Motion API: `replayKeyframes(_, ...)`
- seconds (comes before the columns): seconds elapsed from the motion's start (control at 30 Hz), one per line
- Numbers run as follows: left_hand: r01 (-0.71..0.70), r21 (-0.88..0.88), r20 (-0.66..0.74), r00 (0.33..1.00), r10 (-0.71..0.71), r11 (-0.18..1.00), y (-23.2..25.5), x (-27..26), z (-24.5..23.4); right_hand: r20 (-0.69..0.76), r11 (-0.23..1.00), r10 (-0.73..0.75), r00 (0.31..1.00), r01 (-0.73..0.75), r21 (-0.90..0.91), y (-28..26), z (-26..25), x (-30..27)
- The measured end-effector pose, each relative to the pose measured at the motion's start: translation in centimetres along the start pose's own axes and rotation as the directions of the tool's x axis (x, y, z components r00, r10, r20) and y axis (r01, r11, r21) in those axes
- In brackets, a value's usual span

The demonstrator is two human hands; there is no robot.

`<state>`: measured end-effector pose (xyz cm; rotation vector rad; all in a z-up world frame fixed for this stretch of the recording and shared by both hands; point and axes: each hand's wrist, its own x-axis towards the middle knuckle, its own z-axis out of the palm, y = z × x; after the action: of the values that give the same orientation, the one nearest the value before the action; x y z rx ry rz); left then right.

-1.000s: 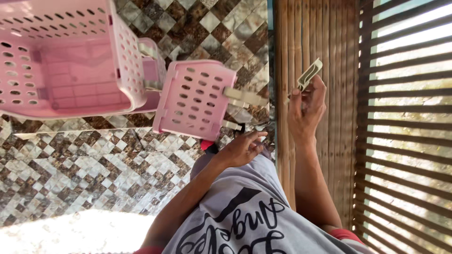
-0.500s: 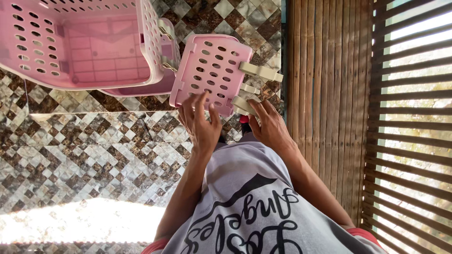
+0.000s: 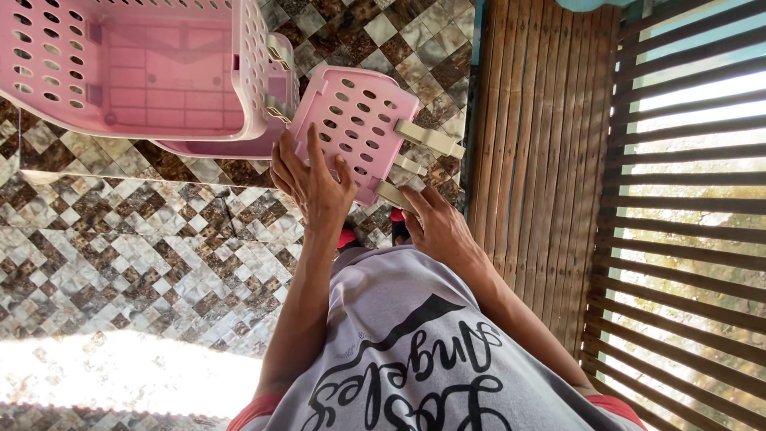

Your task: The person inserts small wooden slats into the side slots of pink plastic baskets to form handles. They then stack the baskets and continue inserting slats into the stacked units.

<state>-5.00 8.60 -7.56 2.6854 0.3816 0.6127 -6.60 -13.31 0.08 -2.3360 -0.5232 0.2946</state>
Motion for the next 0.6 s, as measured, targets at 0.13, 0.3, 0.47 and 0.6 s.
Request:
replayKeyframes(0.13,0.012,0.014,-0.002,1.000,-0.012,1.000,0.0,0.7,0.4,0.002,1.000,-0.003,1.000,0.003,0.004,-0.2,0.2,0.0)
replayKeyframes(0.3,0.082,0.051,0.057,0.995,-0.085,0.995,0.3,1.5,1.5,-0.017,0.995,-0.059,0.998,0.057,-0.078,0.9,1.3,0.5)
replayKeyframes(0.47,0.083,0.088,0.021,0.996,-0.086,0.993,0.6,1.5,2.2,-0.089,0.978,-0.155,0.984,0.139,-0.158,2.0,2.9,0.8)
replayKeyframes(0.6,0.066,0.088,-0.018,0.998,-0.065,0.994,0.7,1.3,2.4,-0.117,0.975,-0.155,0.981,0.132,-0.181,2.6,3.7,0.9)
